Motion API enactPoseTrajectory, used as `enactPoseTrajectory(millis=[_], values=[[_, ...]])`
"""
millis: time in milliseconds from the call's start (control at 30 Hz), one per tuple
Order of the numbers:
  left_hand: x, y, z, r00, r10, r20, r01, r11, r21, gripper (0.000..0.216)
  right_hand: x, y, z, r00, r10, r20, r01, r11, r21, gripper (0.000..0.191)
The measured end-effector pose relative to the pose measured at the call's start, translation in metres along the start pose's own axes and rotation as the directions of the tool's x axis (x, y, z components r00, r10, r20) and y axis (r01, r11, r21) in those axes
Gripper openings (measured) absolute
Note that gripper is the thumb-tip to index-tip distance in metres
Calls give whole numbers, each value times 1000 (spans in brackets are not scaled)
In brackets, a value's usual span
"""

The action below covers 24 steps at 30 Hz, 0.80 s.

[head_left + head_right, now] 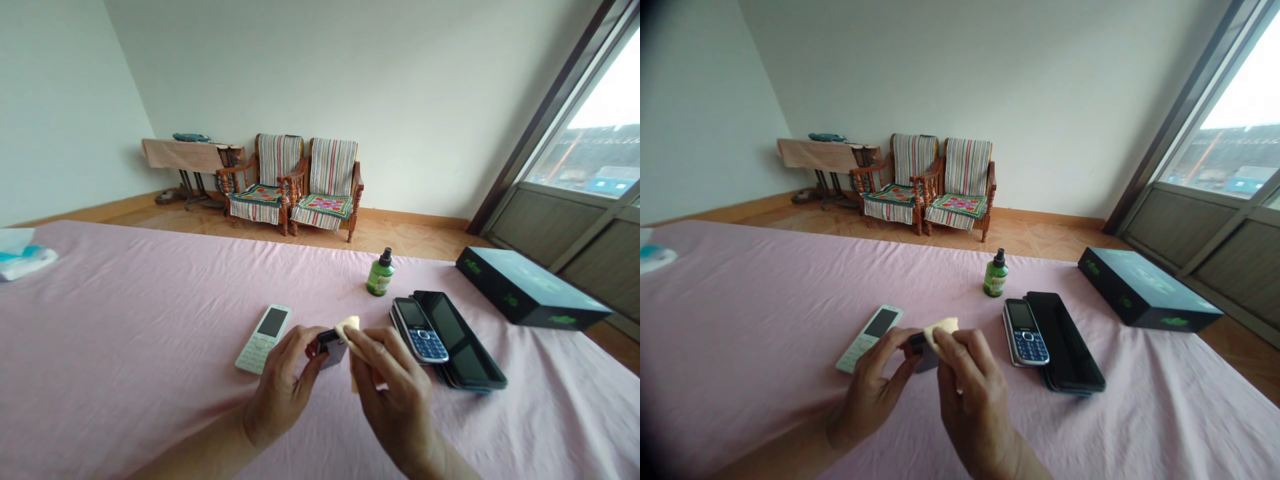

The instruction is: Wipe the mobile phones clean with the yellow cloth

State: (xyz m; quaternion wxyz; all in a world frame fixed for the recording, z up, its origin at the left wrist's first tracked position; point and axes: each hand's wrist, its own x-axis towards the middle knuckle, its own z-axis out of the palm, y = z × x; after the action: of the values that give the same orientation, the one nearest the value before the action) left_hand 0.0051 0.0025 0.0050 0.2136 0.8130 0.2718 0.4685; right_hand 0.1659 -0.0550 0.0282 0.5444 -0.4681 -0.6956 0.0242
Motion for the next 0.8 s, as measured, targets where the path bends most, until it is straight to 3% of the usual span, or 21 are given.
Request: enactPoseTrajectory(millis=[100,300,567,800], values=[[0,-1,0,1000,-9,-3,9,1000,23,25,4,4,-4,996,56,-64,-58,998,-25,32],[-1,0,0,1000,10,17,-10,1000,7,27,6,4,-5,999,20,-32,-22,997,-68,27],[-3,0,0,999,6,45,-5,1000,-14,27,5,-1,-8,1000,-5,28,8,993,-119,23],[0,2,0,1000,10,11,-10,1000,-17,28,-4,-5,7,985,-42,169,46,999,-20,27]])
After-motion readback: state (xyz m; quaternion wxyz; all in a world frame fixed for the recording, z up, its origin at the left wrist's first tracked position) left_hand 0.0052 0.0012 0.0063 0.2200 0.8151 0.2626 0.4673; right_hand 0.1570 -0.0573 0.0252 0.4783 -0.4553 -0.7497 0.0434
